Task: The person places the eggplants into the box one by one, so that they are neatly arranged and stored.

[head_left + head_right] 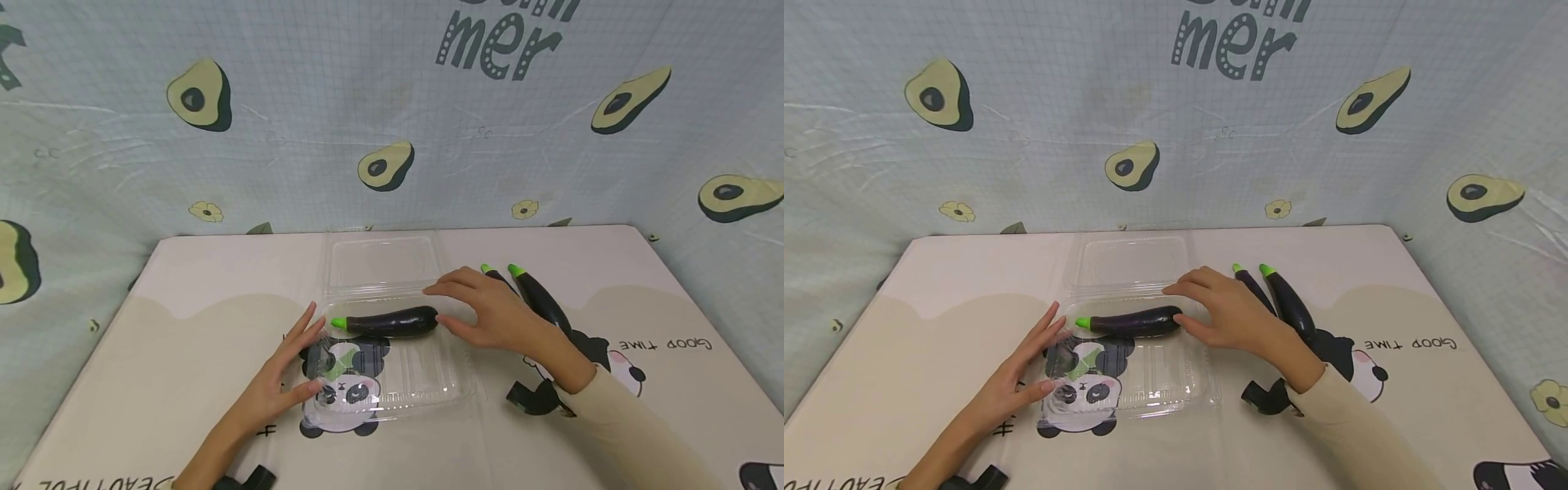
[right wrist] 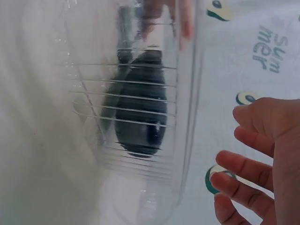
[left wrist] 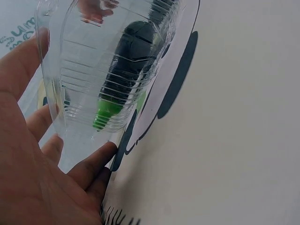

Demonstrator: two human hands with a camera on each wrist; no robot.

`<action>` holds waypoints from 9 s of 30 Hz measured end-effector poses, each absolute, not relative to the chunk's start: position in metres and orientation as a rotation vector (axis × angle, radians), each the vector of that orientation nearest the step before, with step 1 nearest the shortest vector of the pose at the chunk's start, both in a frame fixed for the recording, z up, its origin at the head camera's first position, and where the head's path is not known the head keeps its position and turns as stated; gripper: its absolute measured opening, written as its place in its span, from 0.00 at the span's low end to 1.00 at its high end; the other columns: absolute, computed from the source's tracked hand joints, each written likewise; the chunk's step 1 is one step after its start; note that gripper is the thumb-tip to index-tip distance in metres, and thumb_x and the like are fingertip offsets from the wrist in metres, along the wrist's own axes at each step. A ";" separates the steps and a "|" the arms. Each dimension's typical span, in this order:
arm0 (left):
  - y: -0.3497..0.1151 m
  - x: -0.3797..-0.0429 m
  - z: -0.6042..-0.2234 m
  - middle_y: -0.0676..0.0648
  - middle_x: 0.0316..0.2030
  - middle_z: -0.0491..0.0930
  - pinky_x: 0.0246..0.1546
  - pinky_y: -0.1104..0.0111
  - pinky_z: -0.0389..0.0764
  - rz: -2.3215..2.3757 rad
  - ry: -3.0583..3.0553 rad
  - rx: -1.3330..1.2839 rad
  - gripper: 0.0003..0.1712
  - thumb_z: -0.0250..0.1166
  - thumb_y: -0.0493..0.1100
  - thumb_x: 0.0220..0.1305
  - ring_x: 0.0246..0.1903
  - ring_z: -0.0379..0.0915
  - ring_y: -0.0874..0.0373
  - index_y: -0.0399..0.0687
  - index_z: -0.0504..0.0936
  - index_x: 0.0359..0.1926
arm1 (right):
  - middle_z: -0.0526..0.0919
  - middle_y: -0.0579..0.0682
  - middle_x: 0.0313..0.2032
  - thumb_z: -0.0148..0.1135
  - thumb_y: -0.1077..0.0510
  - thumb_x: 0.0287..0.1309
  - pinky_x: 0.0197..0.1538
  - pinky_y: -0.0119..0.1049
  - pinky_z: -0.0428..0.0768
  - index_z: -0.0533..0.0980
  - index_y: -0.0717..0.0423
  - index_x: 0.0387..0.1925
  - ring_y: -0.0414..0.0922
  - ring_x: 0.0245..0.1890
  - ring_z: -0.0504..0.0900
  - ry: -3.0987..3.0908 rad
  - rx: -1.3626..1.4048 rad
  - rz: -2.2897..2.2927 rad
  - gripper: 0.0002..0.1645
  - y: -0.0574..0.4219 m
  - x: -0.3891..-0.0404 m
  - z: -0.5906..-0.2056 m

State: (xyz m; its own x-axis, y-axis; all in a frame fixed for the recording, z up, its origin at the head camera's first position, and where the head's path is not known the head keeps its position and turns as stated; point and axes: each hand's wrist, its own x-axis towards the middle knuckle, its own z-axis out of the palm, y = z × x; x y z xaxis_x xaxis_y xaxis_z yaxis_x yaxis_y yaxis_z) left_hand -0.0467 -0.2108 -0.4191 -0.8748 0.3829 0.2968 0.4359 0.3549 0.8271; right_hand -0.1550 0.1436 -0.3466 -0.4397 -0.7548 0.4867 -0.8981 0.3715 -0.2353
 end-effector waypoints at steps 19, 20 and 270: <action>-0.211 -0.047 -0.421 0.47 0.75 0.39 0.58 0.33 0.45 -1.580 -2.546 -0.762 0.46 0.66 0.34 0.53 0.65 0.61 0.54 0.44 0.57 0.72 | 0.78 0.46 0.47 0.70 0.60 0.50 0.36 0.28 0.73 0.78 0.52 0.53 0.36 0.34 0.73 -2.367 1.145 0.899 0.26 0.197 -0.140 -0.352; -0.211 -0.047 -0.421 0.48 0.75 0.39 0.58 0.33 0.46 -1.578 -2.548 -0.759 0.46 0.66 0.34 0.53 0.65 0.61 0.54 0.45 0.57 0.72 | 0.78 0.46 0.46 0.70 0.60 0.49 0.35 0.28 0.73 0.78 0.52 0.53 0.36 0.34 0.73 -2.369 1.134 0.896 0.26 0.199 -0.140 -0.353; -0.211 -0.047 -0.419 0.48 0.75 0.39 0.58 0.31 0.45 -1.594 -2.549 -0.758 0.45 0.66 0.36 0.54 0.65 0.61 0.48 0.44 0.57 0.72 | 0.75 0.41 0.57 0.58 0.44 0.64 0.50 0.44 0.74 0.68 0.37 0.65 0.41 0.55 0.73 -2.504 1.696 0.601 0.29 0.124 -0.129 -0.370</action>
